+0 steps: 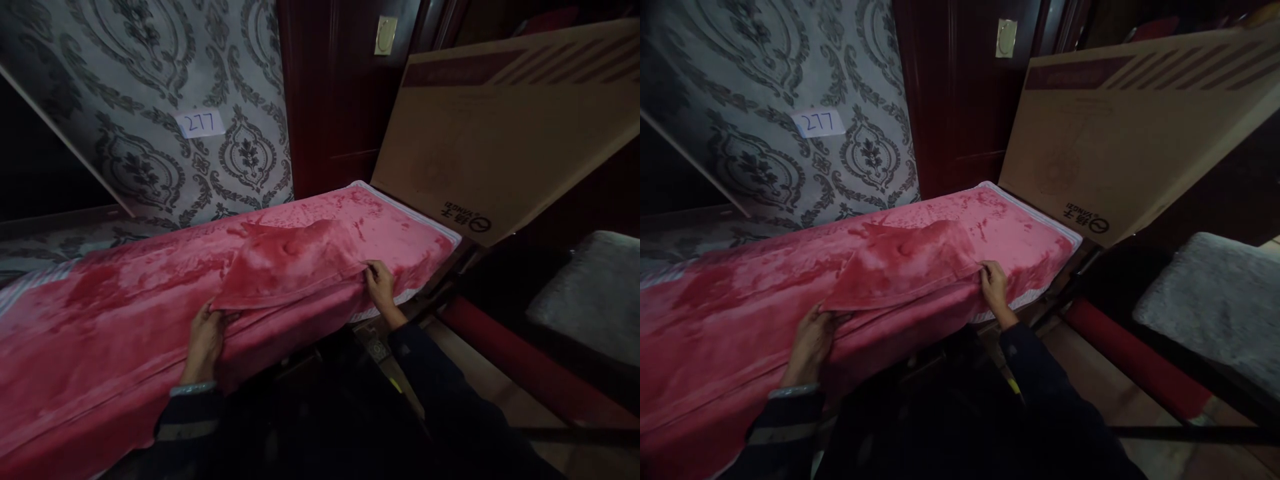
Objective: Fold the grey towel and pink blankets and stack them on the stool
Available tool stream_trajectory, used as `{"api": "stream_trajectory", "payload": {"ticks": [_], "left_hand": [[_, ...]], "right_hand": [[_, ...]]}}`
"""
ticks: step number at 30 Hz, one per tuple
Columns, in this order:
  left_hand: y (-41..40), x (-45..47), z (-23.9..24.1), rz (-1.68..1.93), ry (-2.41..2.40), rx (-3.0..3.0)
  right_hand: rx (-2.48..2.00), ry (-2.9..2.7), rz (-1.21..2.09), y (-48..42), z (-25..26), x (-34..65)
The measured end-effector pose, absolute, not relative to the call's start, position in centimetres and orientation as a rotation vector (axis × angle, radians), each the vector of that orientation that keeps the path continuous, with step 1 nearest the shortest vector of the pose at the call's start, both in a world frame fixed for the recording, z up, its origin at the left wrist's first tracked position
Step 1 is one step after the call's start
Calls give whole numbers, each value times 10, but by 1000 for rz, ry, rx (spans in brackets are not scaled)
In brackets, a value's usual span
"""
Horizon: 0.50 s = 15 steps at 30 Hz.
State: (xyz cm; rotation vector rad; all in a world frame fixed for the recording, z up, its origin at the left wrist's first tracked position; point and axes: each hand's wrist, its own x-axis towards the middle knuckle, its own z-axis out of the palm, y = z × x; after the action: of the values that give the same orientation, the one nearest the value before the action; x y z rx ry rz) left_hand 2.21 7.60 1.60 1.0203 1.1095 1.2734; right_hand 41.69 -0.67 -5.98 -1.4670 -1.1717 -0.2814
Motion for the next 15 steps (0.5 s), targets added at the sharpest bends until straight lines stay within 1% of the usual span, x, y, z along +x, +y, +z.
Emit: {"api": "stream_trajectory", "payload": {"ticks": [3,9,15], "left_hand": [[78,21,13,1287,1088,1015],[82,20,8,1311,1088,981],[81,19,11,1300,1056,931]], "right_hand": [[-1506,-1190,-382,-14,-59,415],[-1629,-1447,-325,-26,-69,409],[-1791,-1490,-409,-18,-64,401]]}}
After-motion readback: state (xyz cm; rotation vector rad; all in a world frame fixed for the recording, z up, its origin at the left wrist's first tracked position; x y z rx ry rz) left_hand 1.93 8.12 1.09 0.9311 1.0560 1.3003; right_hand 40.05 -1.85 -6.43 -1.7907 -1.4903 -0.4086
